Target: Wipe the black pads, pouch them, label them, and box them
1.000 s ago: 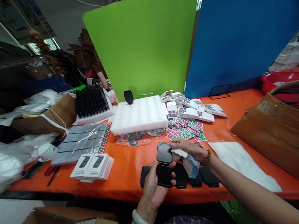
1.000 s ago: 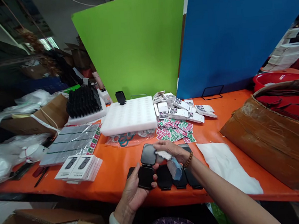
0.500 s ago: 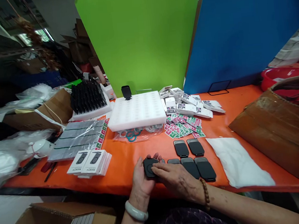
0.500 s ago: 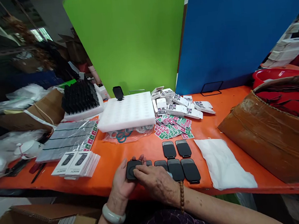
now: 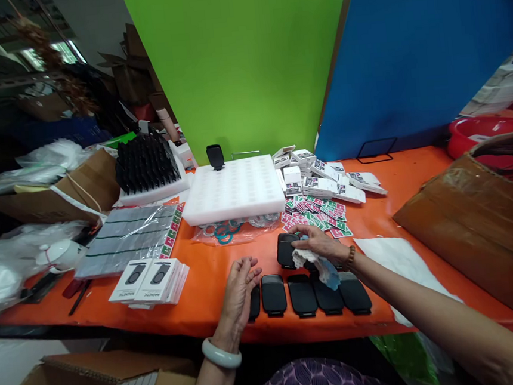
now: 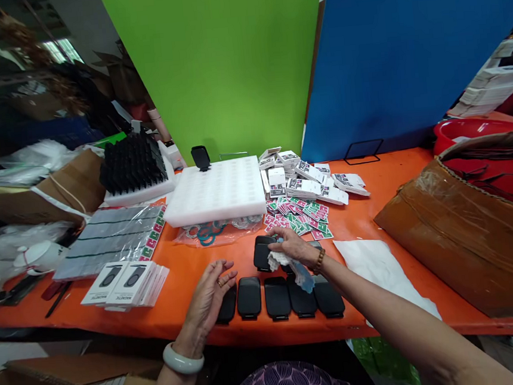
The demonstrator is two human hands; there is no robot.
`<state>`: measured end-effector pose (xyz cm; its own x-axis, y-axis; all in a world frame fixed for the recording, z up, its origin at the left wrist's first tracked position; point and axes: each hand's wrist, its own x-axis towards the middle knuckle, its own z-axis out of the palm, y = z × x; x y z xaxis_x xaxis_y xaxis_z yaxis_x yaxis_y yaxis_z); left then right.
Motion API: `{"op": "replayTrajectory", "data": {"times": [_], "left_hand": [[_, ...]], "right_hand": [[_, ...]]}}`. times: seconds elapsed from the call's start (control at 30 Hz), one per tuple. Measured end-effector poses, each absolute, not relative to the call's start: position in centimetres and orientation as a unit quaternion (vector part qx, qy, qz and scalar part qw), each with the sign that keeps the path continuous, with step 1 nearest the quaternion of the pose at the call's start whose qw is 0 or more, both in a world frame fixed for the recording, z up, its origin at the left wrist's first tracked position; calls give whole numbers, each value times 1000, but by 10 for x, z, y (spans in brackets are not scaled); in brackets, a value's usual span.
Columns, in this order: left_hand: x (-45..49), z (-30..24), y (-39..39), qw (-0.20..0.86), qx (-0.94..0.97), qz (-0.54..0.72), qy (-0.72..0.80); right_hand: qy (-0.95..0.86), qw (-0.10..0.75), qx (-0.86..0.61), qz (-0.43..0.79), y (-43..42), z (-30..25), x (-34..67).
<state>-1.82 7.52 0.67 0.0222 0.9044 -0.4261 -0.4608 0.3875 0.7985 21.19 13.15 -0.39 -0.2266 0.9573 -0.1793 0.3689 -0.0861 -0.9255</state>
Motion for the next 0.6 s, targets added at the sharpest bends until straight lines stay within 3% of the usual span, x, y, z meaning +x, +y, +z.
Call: {"op": "replayTrajectory", "data": {"times": [0.13, 0.37, 0.6], "left_hand": [[-23, 1, 92, 582, 337, 486, 558], [-22, -7, 127, 398, 516, 435, 621], [-25, 6, 196, 244, 622, 394, 632]], "right_hand": [[-635, 231, -575, 461, 141, -26, 215], [-683, 201, -604, 357, 140, -34, 212], [-751, 194, -581, 247, 191, 16, 206]]}}
